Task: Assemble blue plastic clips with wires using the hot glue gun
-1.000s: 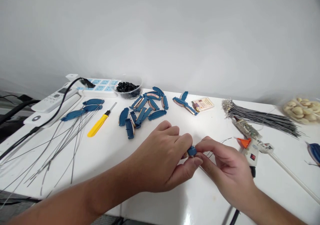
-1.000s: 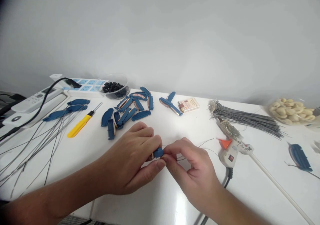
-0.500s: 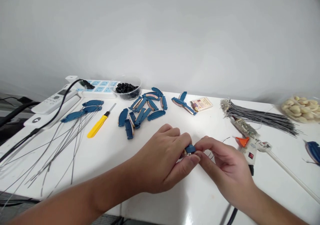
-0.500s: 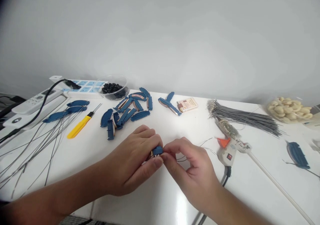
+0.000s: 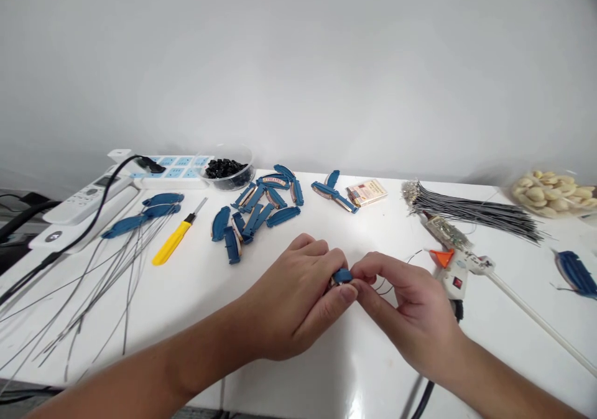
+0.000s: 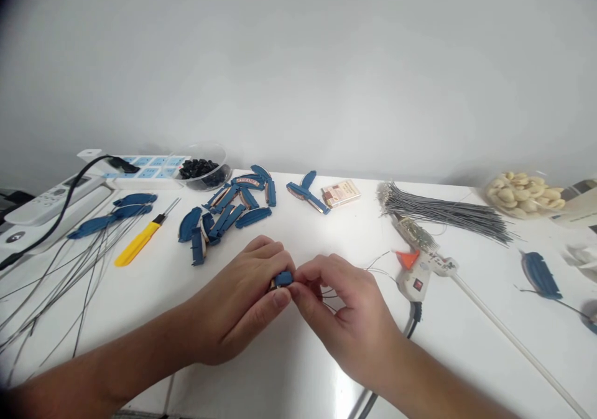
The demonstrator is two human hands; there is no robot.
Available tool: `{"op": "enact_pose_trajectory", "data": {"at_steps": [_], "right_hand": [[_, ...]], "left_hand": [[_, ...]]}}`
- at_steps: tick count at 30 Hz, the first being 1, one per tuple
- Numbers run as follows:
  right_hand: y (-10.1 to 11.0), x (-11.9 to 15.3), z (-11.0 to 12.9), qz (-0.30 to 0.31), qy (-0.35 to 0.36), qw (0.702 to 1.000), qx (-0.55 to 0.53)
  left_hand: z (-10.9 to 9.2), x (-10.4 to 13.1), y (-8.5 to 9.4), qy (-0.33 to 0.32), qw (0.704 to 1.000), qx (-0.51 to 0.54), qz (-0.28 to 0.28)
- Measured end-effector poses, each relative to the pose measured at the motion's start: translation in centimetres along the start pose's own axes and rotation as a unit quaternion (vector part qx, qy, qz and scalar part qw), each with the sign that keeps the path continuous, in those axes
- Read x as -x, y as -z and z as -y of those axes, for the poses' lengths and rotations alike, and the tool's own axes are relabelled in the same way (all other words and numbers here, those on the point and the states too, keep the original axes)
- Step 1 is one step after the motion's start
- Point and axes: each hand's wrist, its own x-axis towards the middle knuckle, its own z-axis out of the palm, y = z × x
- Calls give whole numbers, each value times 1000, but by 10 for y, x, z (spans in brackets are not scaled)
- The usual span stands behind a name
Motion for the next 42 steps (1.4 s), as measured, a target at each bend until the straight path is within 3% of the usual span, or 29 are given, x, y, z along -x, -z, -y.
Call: {"op": "enact_pose_trajectory", "data": {"at_steps": [42], "right_hand": [[-1,-1,-2,8,-5,1000,-5]], "left_hand": [[2,-1,1,1,999,-22,23]]}}
